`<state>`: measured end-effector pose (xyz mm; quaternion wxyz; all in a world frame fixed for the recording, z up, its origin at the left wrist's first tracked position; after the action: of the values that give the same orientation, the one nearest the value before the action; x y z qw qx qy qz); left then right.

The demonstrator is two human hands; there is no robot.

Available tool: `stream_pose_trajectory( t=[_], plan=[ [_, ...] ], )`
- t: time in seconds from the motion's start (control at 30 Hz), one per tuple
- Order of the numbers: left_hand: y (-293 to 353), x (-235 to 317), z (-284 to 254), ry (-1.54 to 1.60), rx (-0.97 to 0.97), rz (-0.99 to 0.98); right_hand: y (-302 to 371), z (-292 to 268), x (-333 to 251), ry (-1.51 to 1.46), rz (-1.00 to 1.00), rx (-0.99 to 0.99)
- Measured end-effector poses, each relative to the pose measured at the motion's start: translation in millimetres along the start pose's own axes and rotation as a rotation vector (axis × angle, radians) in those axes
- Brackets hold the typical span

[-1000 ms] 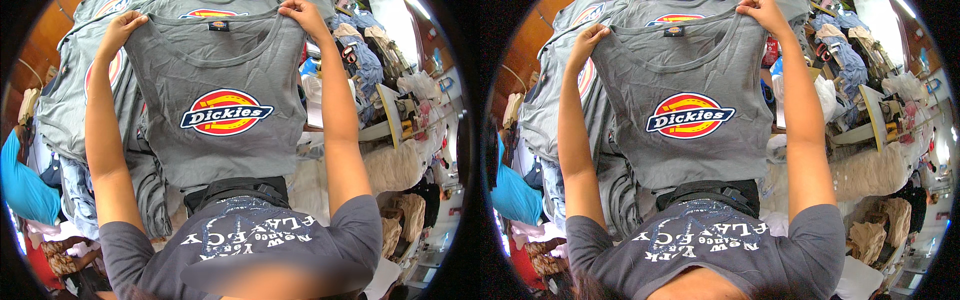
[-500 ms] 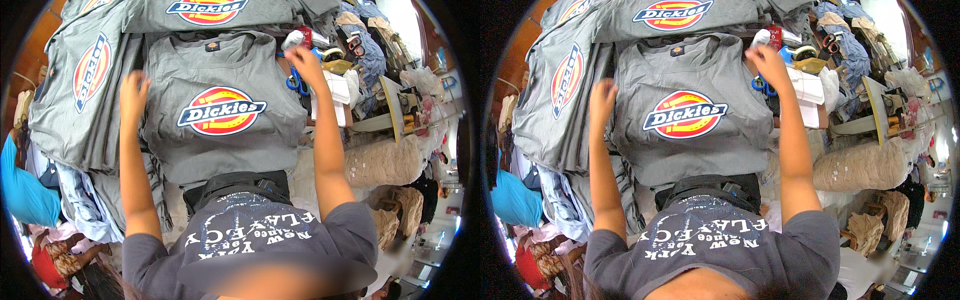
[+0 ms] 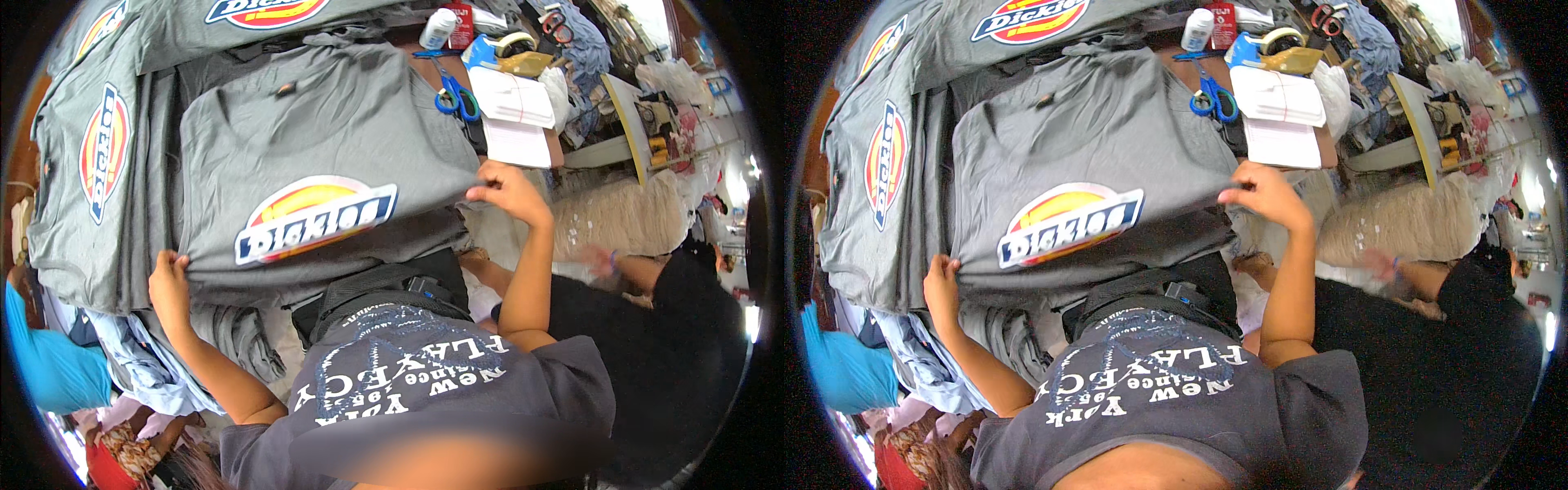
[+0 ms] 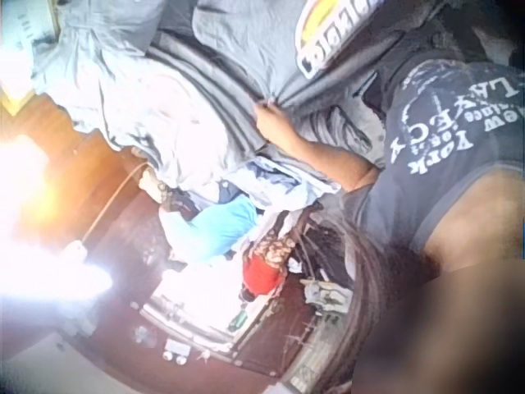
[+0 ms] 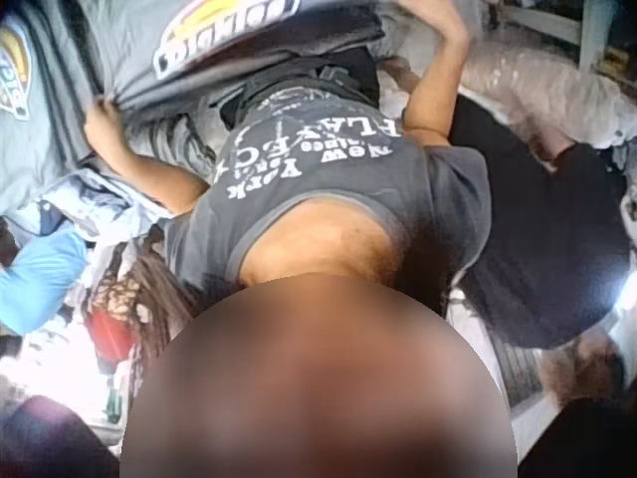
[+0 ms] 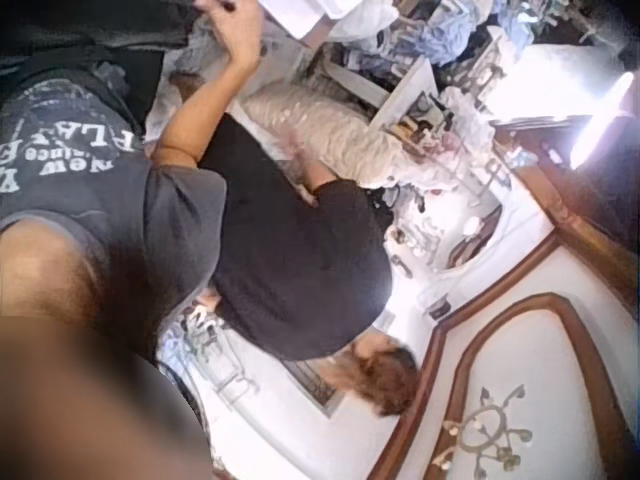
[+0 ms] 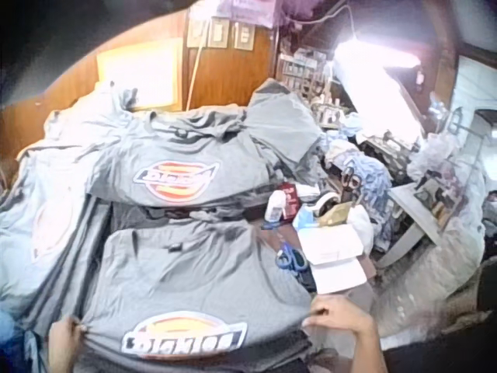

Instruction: The person picks up shirts from a large pile on a table, spreads them out to check their alignment, and folds them one by one into a new stack.

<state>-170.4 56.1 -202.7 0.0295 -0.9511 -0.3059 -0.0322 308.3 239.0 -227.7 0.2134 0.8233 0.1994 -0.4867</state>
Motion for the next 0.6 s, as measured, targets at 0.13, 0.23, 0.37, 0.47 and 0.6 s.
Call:
stream_pose_trajectory(
  t=[0.13,0.23,0.37,0.47,0.6],
  plan=[
    [-3.2,58.3,-29.0,-0.126,0.348,0.096,8.8,31.8,0.5,-0.098,-0.038,0.010],
    [-29.7,168.0,-19.5,0.491,0.211,0.351,11.9,49.0,30.8,-0.295,0.078,-0.001],
    [-71.7,302.8,41.3,0.735,-0.114,0.586,16.8,61.2,45.5,-0.470,0.038,0.048],
    [-85.5,360.1,73.8,1.063,-0.522,0.504,18.1,65.3,52.2,-0.341,-0.022,0.110],
    [-100.4,375.2,120.7,1.242,-0.862,0.239,24.3,70.2,66.9,-0.404,0.082,0.132]
  ],
)
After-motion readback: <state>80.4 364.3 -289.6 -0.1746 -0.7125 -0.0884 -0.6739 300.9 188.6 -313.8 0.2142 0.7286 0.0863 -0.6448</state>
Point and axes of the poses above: each hand's wrist, its own y-axis away from the middle knuckle, its own z-axis out of the palm, x = y × z, the point moved 10 cm from there along -y, towards the middle knuckle, and after that the axes turned 12 degrees about -y, right-handed, at the moved point
